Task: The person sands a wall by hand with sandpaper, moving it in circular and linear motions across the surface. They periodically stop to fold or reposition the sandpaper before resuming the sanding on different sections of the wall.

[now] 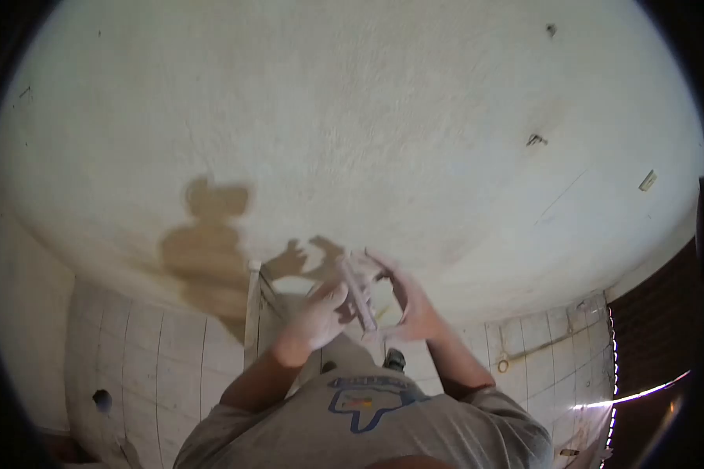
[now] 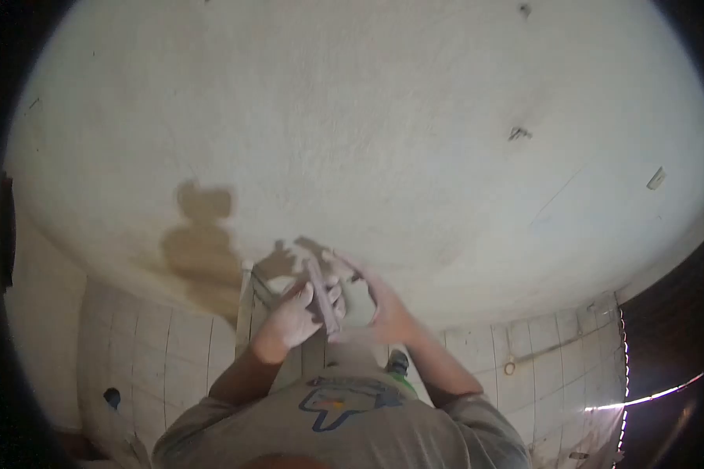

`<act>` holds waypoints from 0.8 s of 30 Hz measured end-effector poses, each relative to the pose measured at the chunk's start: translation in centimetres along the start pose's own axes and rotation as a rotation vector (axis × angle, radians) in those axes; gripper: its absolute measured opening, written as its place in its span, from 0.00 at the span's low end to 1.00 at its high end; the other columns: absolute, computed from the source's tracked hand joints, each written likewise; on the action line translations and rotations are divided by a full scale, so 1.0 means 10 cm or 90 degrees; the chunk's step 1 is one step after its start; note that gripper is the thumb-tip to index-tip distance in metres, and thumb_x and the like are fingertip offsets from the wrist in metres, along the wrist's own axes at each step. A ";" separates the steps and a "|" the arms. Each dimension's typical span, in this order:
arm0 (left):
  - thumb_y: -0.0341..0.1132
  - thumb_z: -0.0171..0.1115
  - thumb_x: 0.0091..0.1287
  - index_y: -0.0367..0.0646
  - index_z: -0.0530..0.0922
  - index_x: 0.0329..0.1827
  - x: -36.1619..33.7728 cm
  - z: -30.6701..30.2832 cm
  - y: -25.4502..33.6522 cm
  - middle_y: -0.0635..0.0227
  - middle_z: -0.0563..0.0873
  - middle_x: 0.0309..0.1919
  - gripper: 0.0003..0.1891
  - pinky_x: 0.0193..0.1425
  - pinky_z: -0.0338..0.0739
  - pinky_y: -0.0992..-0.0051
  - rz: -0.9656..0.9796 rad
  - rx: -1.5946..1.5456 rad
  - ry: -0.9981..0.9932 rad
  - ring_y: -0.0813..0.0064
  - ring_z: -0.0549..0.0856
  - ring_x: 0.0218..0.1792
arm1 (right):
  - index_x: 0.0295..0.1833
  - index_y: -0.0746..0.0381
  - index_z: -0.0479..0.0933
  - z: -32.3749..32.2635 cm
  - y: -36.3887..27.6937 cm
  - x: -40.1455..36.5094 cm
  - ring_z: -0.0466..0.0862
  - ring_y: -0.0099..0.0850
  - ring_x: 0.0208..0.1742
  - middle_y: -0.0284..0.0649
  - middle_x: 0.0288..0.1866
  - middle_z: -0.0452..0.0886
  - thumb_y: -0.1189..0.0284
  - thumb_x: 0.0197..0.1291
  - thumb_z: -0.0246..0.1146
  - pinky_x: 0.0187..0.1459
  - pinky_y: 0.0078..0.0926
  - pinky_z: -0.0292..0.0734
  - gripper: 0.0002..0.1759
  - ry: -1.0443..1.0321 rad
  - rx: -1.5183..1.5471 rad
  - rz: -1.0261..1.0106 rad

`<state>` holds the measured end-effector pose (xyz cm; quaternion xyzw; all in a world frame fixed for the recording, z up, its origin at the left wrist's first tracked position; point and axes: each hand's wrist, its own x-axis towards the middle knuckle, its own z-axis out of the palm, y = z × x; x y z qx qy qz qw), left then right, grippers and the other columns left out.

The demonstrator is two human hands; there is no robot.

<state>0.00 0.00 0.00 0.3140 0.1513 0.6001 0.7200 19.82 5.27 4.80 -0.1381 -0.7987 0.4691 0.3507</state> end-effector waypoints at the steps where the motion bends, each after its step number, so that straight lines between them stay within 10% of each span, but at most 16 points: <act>1: 0.51 0.64 0.76 0.42 0.77 0.70 -0.12 0.04 -0.05 0.62 0.82 0.45 0.28 0.57 0.79 0.59 -0.006 -0.009 0.018 0.61 0.83 0.48 | 0.81 0.54 0.66 -0.07 -0.10 0.05 0.68 0.46 0.82 0.46 0.81 0.71 0.53 0.44 0.87 0.80 0.47 0.59 0.59 -0.008 -0.007 -0.013; 3: 0.47 0.64 0.78 0.36 0.78 0.66 -0.21 -0.07 -0.02 0.65 0.83 0.49 0.24 0.53 0.75 0.71 0.034 0.019 -0.054 0.74 0.80 0.47 | 0.77 0.58 0.72 0.12 -0.11 0.01 0.69 0.46 0.81 0.49 0.79 0.73 0.58 0.39 0.90 0.79 0.49 0.60 0.57 -0.011 0.011 -0.023; 8: 0.51 0.61 0.79 0.35 0.73 0.73 -0.12 -0.07 0.04 0.58 0.84 0.53 0.30 0.62 0.77 0.66 0.010 -0.048 -0.215 0.67 0.84 0.56 | 0.71 0.59 0.78 0.00 -0.27 0.27 0.70 0.48 0.79 0.53 0.76 0.75 0.59 0.35 0.90 0.78 0.50 0.59 0.53 -0.059 -0.061 -0.113; 12: 0.57 0.53 0.81 0.34 0.67 0.78 -0.19 0.10 0.17 0.54 0.85 0.57 0.37 0.65 0.77 0.62 -0.058 0.036 -0.044 0.62 0.85 0.57 | 0.70 0.55 0.77 -0.14 -0.47 0.45 0.75 0.47 0.73 0.49 0.72 0.77 0.54 0.42 0.87 0.71 0.49 0.67 0.48 -0.082 -0.231 -0.172; 14: 0.63 0.48 0.81 0.32 0.62 0.82 -0.17 0.19 0.12 0.53 0.85 0.58 0.43 0.65 0.77 0.60 -0.059 0.107 0.103 0.59 0.85 0.57 | 0.70 0.54 0.78 -0.32 -0.63 0.54 0.75 0.47 0.70 0.48 0.70 0.77 0.52 0.44 0.85 0.69 0.47 0.64 0.46 0.014 -0.485 -0.255; 19: 0.62 0.49 0.81 0.37 0.52 0.86 -0.17 -0.15 0.10 0.44 0.82 0.63 0.44 0.63 0.78 0.59 -0.078 0.253 -0.004 0.55 0.85 0.56 | 0.68 0.52 0.81 -1.22 -0.65 1.16 0.72 0.47 0.72 0.54 0.71 0.75 0.44 0.50 0.81 0.72 0.46 0.56 0.42 0.503 -0.712 -0.599; 24: 0.55 0.49 0.83 0.43 0.36 0.89 -0.27 0.02 0.28 0.42 0.82 0.62 0.45 0.62 0.79 0.58 -0.088 0.350 0.052 0.54 0.87 0.53 | 0.74 0.60 0.77 -1.55 -0.62 1.21 0.66 0.50 0.80 0.51 0.80 0.70 0.40 0.59 0.74 0.80 0.46 0.46 0.46 0.605 -0.936 -0.495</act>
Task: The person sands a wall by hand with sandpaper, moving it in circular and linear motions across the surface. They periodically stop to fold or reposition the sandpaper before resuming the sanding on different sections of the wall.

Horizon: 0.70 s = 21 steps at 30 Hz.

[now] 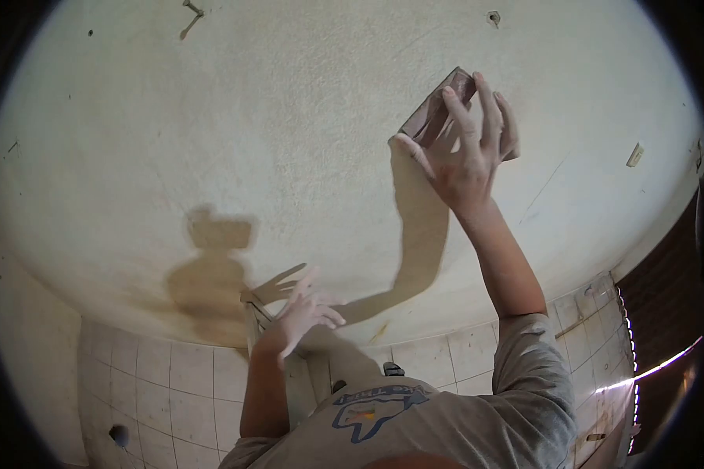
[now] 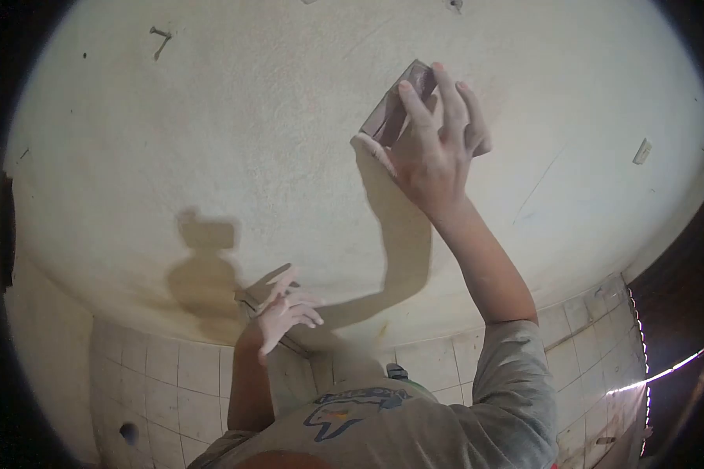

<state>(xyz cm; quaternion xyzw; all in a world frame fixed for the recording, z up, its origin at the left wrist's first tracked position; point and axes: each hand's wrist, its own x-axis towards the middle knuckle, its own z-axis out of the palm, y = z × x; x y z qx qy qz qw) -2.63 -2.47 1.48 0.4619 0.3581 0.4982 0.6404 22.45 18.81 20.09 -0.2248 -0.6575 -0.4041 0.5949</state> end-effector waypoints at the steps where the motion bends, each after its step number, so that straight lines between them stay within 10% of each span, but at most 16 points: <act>1: 0.52 0.48 0.85 0.41 0.34 0.89 -0.04 0.01 0.07 0.43 0.83 0.61 0.43 0.62 0.80 0.59 -0.005 0.031 0.037 0.55 0.87 0.51 | 0.75 0.60 0.75 -0.01 0.02 -0.05 0.63 0.50 0.82 0.51 0.82 0.68 0.39 0.60 0.73 0.81 0.46 0.45 0.47 -0.062 0.008 -0.005; 4: 0.55 0.47 0.85 0.39 0.37 0.89 -0.11 -0.19 0.03 0.40 0.84 0.60 0.44 0.63 0.79 0.57 0.082 -0.053 0.021 0.54 0.88 0.50 | 0.83 0.51 0.67 -0.07 0.04 -0.21 0.55 0.42 0.89 0.46 0.88 0.60 0.30 0.66 0.59 0.85 0.49 0.37 0.50 -0.253 0.030 -0.005; 10: 0.58 0.50 0.82 0.33 0.52 0.85 -0.01 -0.14 0.23 0.39 0.84 0.61 0.42 0.63 0.79 0.58 0.059 0.149 -0.010 0.57 0.88 0.50 | 0.87 0.46 0.58 -0.09 -0.13 -0.39 0.58 0.29 0.88 0.29 0.90 0.58 0.34 0.73 0.52 0.80 0.53 0.53 0.46 -0.431 0.151 -0.318; 15: 0.58 0.55 0.79 0.32 0.67 0.78 -0.03 -0.30 0.09 0.44 0.86 0.56 0.39 0.60 0.80 0.60 0.161 -0.082 0.159 0.60 0.88 0.49 | 0.88 0.50 0.56 -0.04 0.32 -0.01 0.54 0.31 0.90 0.35 0.90 0.56 0.29 0.70 0.50 0.84 0.52 0.26 0.52 -0.218 -0.103 -0.124; 21: 0.57 0.56 0.78 0.33 0.71 0.75 0.00 -0.40 0.15 0.47 0.87 0.55 0.36 0.58 0.80 0.61 0.199 -0.066 0.184 0.61 0.88 0.49 | 0.87 0.61 0.54 -0.13 -0.15 -0.09 0.51 0.32 0.91 0.40 0.90 0.56 0.26 0.70 0.45 0.82 0.53 0.13 0.58 -0.327 0.050 0.014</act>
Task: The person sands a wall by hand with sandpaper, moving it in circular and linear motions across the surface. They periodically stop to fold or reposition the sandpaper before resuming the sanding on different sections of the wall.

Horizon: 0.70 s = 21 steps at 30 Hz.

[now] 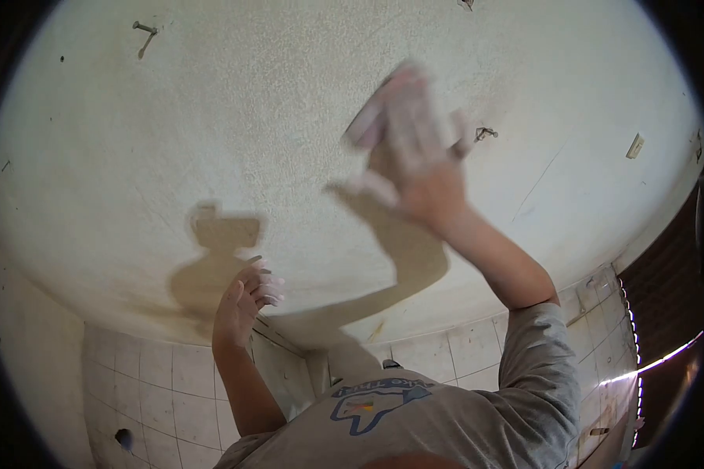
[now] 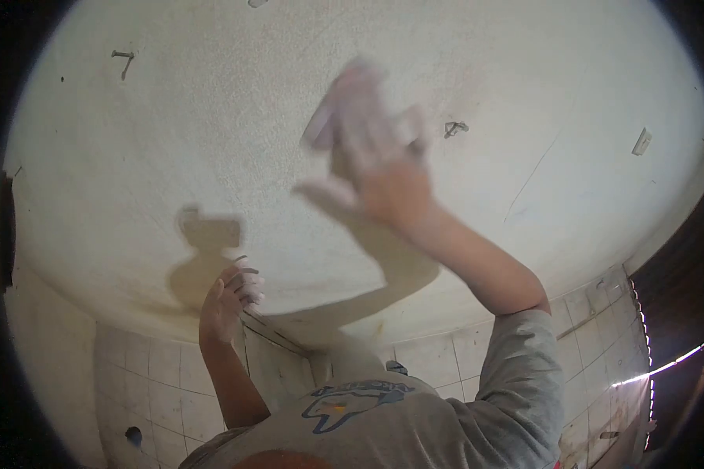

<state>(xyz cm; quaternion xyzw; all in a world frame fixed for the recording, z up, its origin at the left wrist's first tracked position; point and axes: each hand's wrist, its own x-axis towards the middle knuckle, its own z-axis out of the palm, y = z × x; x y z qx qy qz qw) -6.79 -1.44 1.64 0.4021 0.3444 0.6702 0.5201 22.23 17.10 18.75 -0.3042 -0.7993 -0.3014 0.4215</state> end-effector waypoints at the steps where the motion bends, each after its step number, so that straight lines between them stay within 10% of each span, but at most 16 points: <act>1: 0.57 0.56 0.78 0.33 0.71 0.75 0.00 0.02 -0.01 0.47 0.86 0.55 0.36 0.59 0.80 0.61 -0.003 -0.009 -0.004 0.60 0.88 0.50 | 0.87 0.61 0.54 0.06 -0.17 -0.15 0.52 0.33 0.90 0.41 0.89 0.57 0.27 0.69 0.46 0.82 0.53 0.13 0.57 -0.070 -0.001 -0.098; 5: 0.57 0.56 0.78 0.34 0.72 0.73 -0.02 0.03 -0.14 0.49 0.87 0.54 0.35 0.60 0.79 0.60 -0.036 -0.007 0.003 0.60 0.87 0.51 | 0.87 0.61 0.56 0.39 -0.10 -0.39 0.54 0.34 0.90 0.48 0.88 0.58 0.28 0.69 0.48 0.83 0.56 0.18 0.56 -0.054 -0.081 -0.236; 11: 0.55 0.54 0.79 0.34 0.74 0.71 -0.24 -0.23 -0.07 0.50 0.87 0.52 0.32 0.56 0.79 0.62 -0.050 -0.039 0.070 0.60 0.87 0.48 | 0.87 0.65 0.53 -0.04 0.15 0.31 0.50 0.46 0.91 0.54 0.90 0.52 0.32 0.68 0.57 0.84 0.61 0.32 0.58 0.112 -0.002 0.082; 13: 0.55 0.54 0.80 0.34 0.75 0.71 -0.23 -0.29 -0.04 0.50 0.87 0.52 0.32 0.55 0.79 0.62 -0.053 -0.017 0.108 0.60 0.87 0.47 | 0.87 0.68 0.52 0.15 -0.22 0.22 0.47 0.49 0.91 0.55 0.90 0.51 0.33 0.68 0.59 0.84 0.61 0.37 0.60 0.091 0.141 0.044; 15: 0.55 0.54 0.80 0.34 0.74 0.71 -0.18 -0.30 0.03 0.51 0.87 0.51 0.32 0.55 0.79 0.62 -0.033 -0.002 0.118 0.60 0.87 0.47 | 0.88 0.61 0.53 0.27 -0.71 -0.06 0.43 0.43 0.92 0.44 0.91 0.51 0.29 0.65 0.58 0.85 0.59 0.30 0.61 -0.214 0.191 -0.069; 17: 0.55 0.53 0.80 0.34 0.74 0.71 -0.18 -0.25 0.09 0.51 0.87 0.51 0.32 0.55 0.79 0.61 0.002 0.008 0.099 0.60 0.86 0.46 | 0.88 0.57 0.55 0.64 -0.89 -0.45 0.48 0.39 0.91 0.39 0.91 0.54 0.27 0.64 0.57 0.85 0.58 0.27 0.59 -0.173 0.118 -0.255; 21: 0.54 0.53 0.80 0.32 0.72 0.73 -0.29 -0.28 0.20 0.48 0.87 0.54 0.33 0.58 0.79 0.60 0.008 0.053 -0.009 0.57 0.87 0.50 | 0.86 0.64 0.57 0.43 -0.52 -0.05 0.53 0.42 0.90 0.48 0.89 0.55 0.31 0.68 0.57 0.84 0.62 0.38 0.57 0.031 0.022 -0.093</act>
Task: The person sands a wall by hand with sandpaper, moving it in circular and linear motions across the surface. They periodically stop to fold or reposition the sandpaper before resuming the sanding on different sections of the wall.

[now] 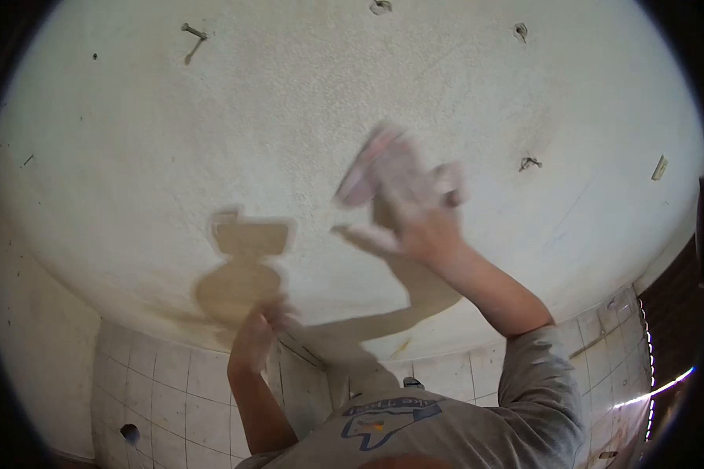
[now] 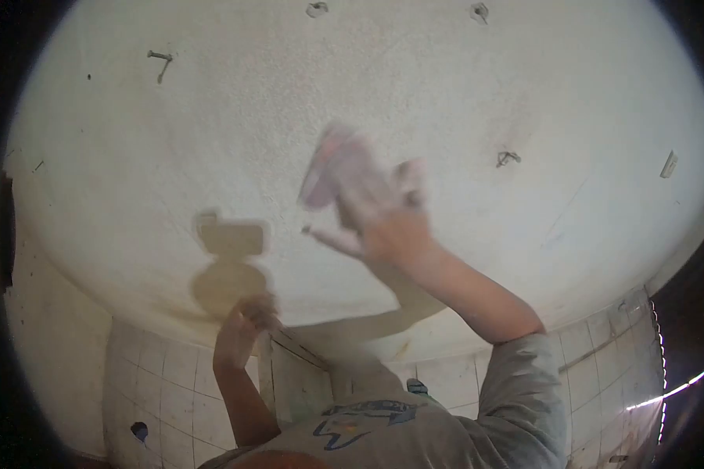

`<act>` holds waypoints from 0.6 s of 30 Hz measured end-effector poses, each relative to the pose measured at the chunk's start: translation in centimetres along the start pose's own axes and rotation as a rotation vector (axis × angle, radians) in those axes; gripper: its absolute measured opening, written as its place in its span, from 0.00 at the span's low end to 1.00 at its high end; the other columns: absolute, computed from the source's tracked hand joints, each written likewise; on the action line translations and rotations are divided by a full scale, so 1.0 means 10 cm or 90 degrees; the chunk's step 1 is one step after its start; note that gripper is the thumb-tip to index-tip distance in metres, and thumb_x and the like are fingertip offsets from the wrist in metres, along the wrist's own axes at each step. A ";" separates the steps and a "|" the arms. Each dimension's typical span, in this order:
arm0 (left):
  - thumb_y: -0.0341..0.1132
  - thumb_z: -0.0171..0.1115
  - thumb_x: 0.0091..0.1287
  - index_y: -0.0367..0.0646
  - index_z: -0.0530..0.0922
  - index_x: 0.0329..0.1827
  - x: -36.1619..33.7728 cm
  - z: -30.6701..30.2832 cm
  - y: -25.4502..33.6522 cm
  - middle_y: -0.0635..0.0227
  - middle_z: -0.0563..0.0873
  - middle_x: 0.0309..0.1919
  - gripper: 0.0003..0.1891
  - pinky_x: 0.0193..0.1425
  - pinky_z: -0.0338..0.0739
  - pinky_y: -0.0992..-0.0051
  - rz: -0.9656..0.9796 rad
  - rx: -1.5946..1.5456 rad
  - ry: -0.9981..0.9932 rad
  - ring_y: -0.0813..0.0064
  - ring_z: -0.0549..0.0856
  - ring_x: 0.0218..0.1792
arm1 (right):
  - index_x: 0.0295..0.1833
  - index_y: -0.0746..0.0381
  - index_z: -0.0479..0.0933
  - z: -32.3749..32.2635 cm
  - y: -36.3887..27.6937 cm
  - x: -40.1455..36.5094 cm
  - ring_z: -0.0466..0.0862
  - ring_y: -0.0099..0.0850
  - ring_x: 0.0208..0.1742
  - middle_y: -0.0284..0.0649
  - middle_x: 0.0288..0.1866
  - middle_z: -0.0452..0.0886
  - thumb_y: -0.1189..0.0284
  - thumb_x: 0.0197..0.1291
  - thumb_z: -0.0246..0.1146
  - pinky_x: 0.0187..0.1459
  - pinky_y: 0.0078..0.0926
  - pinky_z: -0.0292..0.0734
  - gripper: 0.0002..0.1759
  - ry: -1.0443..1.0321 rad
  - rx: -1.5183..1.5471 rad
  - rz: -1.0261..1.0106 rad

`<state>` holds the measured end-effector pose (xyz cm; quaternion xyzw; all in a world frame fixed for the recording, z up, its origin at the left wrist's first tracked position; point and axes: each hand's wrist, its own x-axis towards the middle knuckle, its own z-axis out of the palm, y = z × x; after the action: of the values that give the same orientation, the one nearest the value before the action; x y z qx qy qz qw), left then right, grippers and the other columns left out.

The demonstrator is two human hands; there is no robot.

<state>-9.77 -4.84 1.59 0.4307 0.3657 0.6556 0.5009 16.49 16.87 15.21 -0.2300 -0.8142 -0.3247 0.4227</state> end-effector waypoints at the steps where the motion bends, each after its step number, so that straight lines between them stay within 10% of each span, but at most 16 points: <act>1: 0.54 0.53 0.80 0.31 0.72 0.73 -0.08 -0.02 0.04 0.47 0.87 0.55 0.33 0.60 0.79 0.60 -0.013 0.021 -0.062 0.56 0.88 0.52 | 0.85 0.64 0.59 -0.19 0.07 0.18 0.55 0.44 0.89 0.50 0.89 0.57 0.31 0.66 0.59 0.83 0.62 0.36 0.57 0.039 0.017 0.103; 4: 0.53 0.52 0.81 0.29 0.71 0.73 -0.21 -0.12 0.06 0.45 0.86 0.57 0.34 0.64 0.78 0.60 -0.048 0.026 -0.162 0.54 0.88 0.56 | 0.87 0.61 0.57 -0.12 0.24 0.48 0.53 0.45 0.90 0.52 0.89 0.55 0.30 0.62 0.62 0.83 0.61 0.36 0.60 0.209 0.049 0.202; 7: 0.51 0.51 0.81 0.27 0.70 0.73 -0.19 -0.21 0.01 0.45 0.86 0.57 0.32 0.67 0.77 0.59 -0.077 0.023 -0.178 0.54 0.88 0.58 | 0.88 0.59 0.54 -0.03 -0.61 0.44 0.51 0.45 0.91 0.50 0.90 0.52 0.32 0.63 0.62 0.81 0.63 0.41 0.60 0.010 0.305 0.188; 9: 0.48 0.52 0.81 0.27 0.71 0.72 -0.15 -0.19 0.10 0.46 0.87 0.57 0.30 0.68 0.77 0.59 -0.093 0.035 -0.174 0.54 0.88 0.58 | 0.89 0.59 0.50 0.46 -1.15 0.00 0.47 0.47 0.91 0.49 0.91 0.49 0.33 0.63 0.63 0.80 0.66 0.47 0.61 -0.101 0.099 -0.056; 12: 0.44 0.54 0.79 0.26 0.76 0.66 0.02 -0.14 0.32 0.50 0.88 0.56 0.26 0.68 0.77 0.60 -0.052 0.134 -0.183 0.56 0.88 0.58 | 0.89 0.58 0.51 0.29 -0.94 0.09 0.47 0.49 0.91 0.48 0.91 0.50 0.35 0.64 0.64 0.81 0.69 0.45 0.59 -0.205 0.244 -0.008; 16: 0.40 0.60 0.71 0.27 0.85 0.52 -0.03 -0.20 0.35 0.54 0.89 0.55 0.20 0.63 0.79 0.67 0.031 0.260 -0.172 0.61 0.88 0.53 | 0.86 0.64 0.56 -0.14 -0.09 0.84 0.52 0.47 0.90 0.51 0.89 0.55 0.33 0.65 0.62 0.80 0.64 0.47 0.58 0.242 0.090 0.252; 18: 0.39 0.62 0.68 0.28 0.87 0.49 -0.04 -0.24 0.37 0.55 0.89 0.55 0.19 0.61 0.80 0.70 -0.013 0.209 -0.160 0.64 0.88 0.52 | 0.86 0.65 0.55 -0.24 0.08 1.01 0.53 0.46 0.90 0.51 0.89 0.55 0.32 0.66 0.58 0.79 0.59 0.48 0.59 0.234 -0.039 0.298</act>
<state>-13.17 -6.17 3.98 0.5813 0.4069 0.5233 0.4720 12.93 16.68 25.00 -0.3617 -0.6383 -0.2792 0.6195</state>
